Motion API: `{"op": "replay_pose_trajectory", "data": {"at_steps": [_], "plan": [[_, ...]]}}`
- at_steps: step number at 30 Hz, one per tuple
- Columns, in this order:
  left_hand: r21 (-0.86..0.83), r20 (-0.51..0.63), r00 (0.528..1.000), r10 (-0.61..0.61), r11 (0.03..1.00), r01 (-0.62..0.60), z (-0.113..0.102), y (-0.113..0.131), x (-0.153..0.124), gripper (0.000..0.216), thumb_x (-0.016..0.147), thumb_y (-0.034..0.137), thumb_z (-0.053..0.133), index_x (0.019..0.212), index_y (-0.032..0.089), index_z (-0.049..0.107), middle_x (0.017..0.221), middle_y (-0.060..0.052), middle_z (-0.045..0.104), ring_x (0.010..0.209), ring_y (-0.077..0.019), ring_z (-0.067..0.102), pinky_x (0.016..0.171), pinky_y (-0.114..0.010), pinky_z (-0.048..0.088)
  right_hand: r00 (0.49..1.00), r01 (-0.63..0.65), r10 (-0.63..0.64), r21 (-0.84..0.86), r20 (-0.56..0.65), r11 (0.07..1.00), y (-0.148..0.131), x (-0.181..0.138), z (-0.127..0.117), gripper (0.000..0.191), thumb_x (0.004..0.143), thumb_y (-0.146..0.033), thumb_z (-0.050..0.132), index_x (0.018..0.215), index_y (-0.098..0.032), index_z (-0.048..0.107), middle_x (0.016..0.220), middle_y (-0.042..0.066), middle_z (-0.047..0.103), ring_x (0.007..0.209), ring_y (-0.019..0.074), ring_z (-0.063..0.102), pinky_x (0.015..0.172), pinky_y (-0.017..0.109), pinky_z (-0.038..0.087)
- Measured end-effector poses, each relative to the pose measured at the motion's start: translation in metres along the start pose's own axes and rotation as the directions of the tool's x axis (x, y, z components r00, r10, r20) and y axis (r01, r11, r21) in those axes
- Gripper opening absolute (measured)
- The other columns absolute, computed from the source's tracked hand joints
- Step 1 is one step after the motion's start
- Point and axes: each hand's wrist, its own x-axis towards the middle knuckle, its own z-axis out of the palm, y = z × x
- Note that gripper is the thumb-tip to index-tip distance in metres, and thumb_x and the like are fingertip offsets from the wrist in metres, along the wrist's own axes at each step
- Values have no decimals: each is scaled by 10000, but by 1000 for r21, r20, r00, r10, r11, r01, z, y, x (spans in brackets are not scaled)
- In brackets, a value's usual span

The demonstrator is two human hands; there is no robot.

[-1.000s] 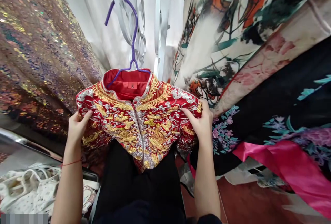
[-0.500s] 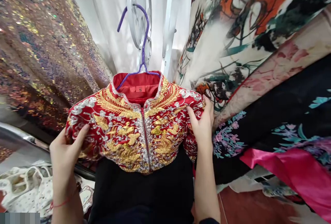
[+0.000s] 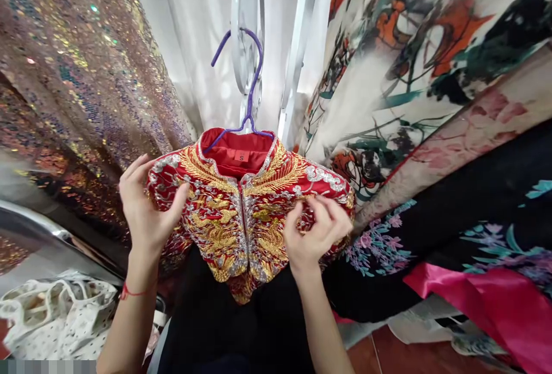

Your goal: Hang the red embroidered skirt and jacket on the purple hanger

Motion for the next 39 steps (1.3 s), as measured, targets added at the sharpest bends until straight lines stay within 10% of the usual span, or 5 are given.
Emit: {"op": "replay_pose_trajectory", "data": {"at_steps": [8,15,32,37,39], "plan": [[21,362,897,253,960,-279,38,14,66,532,870,710,551,874,181,610,782,-55,678,748,-206,628,735,-332,437,805,-449,219,325,551,832,-82,2,19,158,951,-325,577,944,-185,650,720,3,694,558,102,598,583,234,481],[135,104,970,218,963,-231,48,16,39,437,987,522,486,675,216,480,560,6,510,544,-159,437,616,-315,295,578,-757,460,232,674,611,-96,7,29,338,921,-504,580,794,-194,624,643,6,676,542,129,608,565,249,486],[-52,114,975,190,981,-185,36,21,27,341,951,464,589,1097,157,622,998,-95,706,950,-227,629,893,-376,448,473,-877,421,368,774,310,-91,-29,5,396,926,-508,578,674,-212,502,486,-79,411,423,79,419,447,211,336],[-299,-213,976,-47,954,-20,26,41,-41,222,834,297,753,998,221,623,1037,-49,649,967,-183,627,844,-336,517,403,-905,359,307,842,294,-83,-49,-3,389,932,-500,557,675,-217,484,493,-80,390,418,82,409,442,218,324],[-416,-55,983,-177,899,139,29,49,-78,124,852,228,726,834,214,605,825,3,618,780,-137,602,699,-266,492,381,-905,332,274,863,325,-79,-55,-5,378,921,-494,549,671,-216,495,496,-78,387,422,80,388,440,220,315]]}}
